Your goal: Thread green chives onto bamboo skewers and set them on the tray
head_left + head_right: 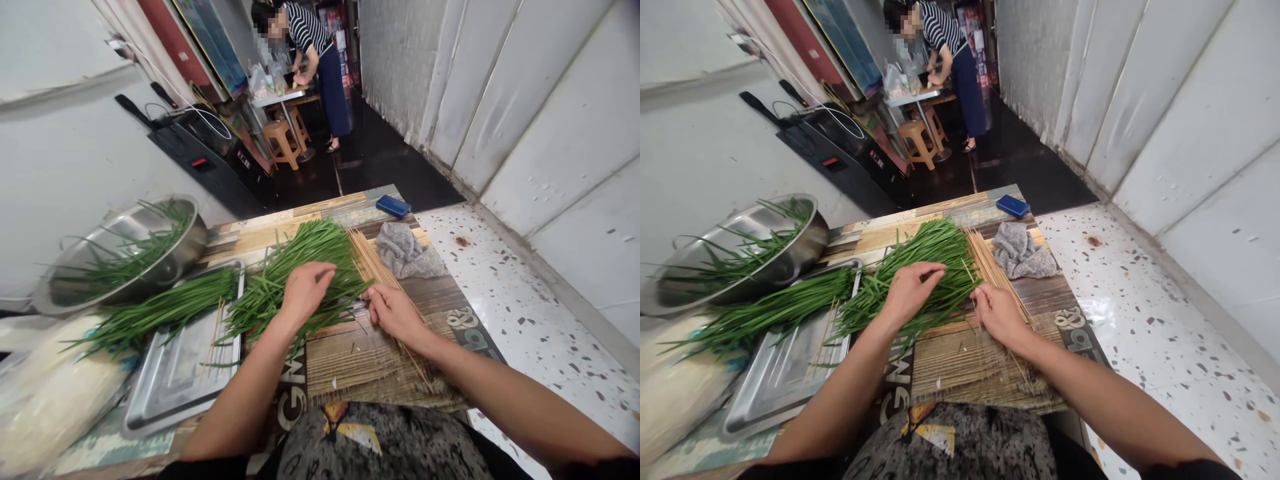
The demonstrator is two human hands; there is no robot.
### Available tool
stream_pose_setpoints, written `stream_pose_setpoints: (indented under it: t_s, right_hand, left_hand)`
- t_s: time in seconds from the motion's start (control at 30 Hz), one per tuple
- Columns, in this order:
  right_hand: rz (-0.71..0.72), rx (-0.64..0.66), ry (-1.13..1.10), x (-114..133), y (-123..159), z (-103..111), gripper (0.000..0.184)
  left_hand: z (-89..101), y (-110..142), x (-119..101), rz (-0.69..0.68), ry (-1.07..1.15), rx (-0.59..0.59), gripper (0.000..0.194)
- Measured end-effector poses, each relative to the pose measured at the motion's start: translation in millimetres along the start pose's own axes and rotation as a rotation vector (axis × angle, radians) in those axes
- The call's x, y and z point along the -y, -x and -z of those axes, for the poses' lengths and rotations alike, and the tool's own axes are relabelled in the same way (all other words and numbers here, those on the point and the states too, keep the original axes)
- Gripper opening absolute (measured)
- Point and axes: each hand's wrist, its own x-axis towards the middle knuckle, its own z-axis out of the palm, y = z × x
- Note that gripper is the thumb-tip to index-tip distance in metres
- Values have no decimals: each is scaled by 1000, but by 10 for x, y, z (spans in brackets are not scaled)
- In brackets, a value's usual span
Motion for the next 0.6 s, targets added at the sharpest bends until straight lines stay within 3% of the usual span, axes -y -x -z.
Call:
stream_pose_setpoints:
  t_s: [0.07,0.3,0.47,0.6]
  right_hand:
    - [-9,2,8,4,2,-5,27]
    - [9,4,34,-26,-6,6,27]
    - [19,-7,60,-23,-11,17,27]
    - [3,-11,61,0,-5,19,27]
  left_hand:
    - [-26,-114,40,-6,-159,-57,22]
    - [-323,-436,28,-79,-464,30,17]
    - [-329,-449,-21,-88,-475,31,18]
    - [-273,-365,-63,-27,-277,24,21]
